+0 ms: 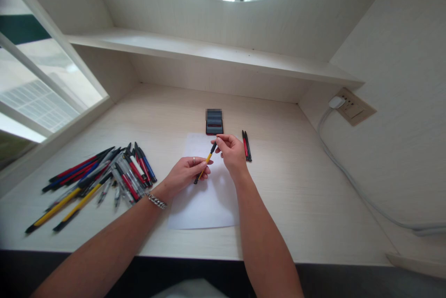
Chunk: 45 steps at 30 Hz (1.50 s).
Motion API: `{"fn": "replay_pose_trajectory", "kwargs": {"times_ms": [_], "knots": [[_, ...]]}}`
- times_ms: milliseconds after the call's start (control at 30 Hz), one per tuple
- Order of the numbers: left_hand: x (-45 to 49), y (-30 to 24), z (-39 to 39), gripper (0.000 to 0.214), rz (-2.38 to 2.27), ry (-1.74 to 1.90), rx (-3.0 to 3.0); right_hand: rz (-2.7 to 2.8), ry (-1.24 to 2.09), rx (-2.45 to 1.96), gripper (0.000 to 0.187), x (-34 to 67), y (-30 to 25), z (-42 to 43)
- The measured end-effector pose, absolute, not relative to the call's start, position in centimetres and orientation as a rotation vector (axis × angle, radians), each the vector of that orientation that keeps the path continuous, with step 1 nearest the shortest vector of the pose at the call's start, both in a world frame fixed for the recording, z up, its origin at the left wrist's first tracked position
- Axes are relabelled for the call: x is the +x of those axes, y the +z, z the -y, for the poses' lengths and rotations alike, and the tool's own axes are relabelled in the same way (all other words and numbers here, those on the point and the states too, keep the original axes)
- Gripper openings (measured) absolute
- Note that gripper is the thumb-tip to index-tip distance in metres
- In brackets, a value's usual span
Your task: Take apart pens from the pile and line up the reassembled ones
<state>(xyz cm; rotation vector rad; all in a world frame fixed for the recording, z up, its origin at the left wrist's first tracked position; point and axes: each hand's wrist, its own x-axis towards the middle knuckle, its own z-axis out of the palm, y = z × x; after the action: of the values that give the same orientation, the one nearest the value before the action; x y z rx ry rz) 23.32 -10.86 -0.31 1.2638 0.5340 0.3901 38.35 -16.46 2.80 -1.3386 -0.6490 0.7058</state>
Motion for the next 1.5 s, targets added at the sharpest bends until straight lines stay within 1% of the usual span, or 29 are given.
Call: {"fn": "replay_pose_trajectory", "kwargs": {"times_ms": [133,267,433,533,633,733,833,1000,1100,1233,1333,1500], "knots": [[23.2,-0.1,11.2,0.032,-0.581,0.333,1.168,0.644,0.736,-1.315,0.031,38.4,2.5,16.5],[23.3,0.1,11.5,0.028,-0.581,0.349,1.180,0.669,0.757,-1.311,0.035,38.2,2.0,16.3],[23.4,-0.1,11.6,0.032,-0.601,0.383,1.225,0.716,0.769,-1.372,0.032,38.0,1.6,16.1],[23.3,-0.1,11.5,0.036,-0.592,0.402,1.237,0.721,0.737,-1.416,0.038,37.7,1.5,16.0],[23.3,-0.1,11.4,0.035,-0.568,0.370,1.222,0.703,0.752,-1.414,0.043,37.4,1.6,16.1],[23.3,0.1,11.2,0.034,-0.541,0.347,1.204,0.670,0.884,-1.333,0.037,37.5,1.7,16.2],[23.2,0.1,11.1,0.039,-0.531,0.350,1.169,0.622,0.980,-1.263,0.039,37.8,1.7,16.3],[23.3,-0.3,11.1,0.034,-0.555,0.381,1.174,0.690,0.908,-1.328,0.032,37.8,1.5,16.2],[23.4,-0.5,11.1,0.035,-0.574,0.409,1.174,0.691,0.843,-1.365,0.032,37.4,1.4,16.1],[23.3,-0.3,11.0,0.036,-0.549,0.381,1.156,0.665,0.938,-1.277,0.032,37.2,1.5,16.2],[23.3,0.0,10.9,0.038,-0.537,0.360,1.169,0.644,1.014,-1.201,0.036,37.4,1.6,16.3],[23.3,-0.5,11.0,0.034,-0.572,0.391,1.206,0.677,0.917,-1.307,0.031,37.4,1.4,16.2]]}}
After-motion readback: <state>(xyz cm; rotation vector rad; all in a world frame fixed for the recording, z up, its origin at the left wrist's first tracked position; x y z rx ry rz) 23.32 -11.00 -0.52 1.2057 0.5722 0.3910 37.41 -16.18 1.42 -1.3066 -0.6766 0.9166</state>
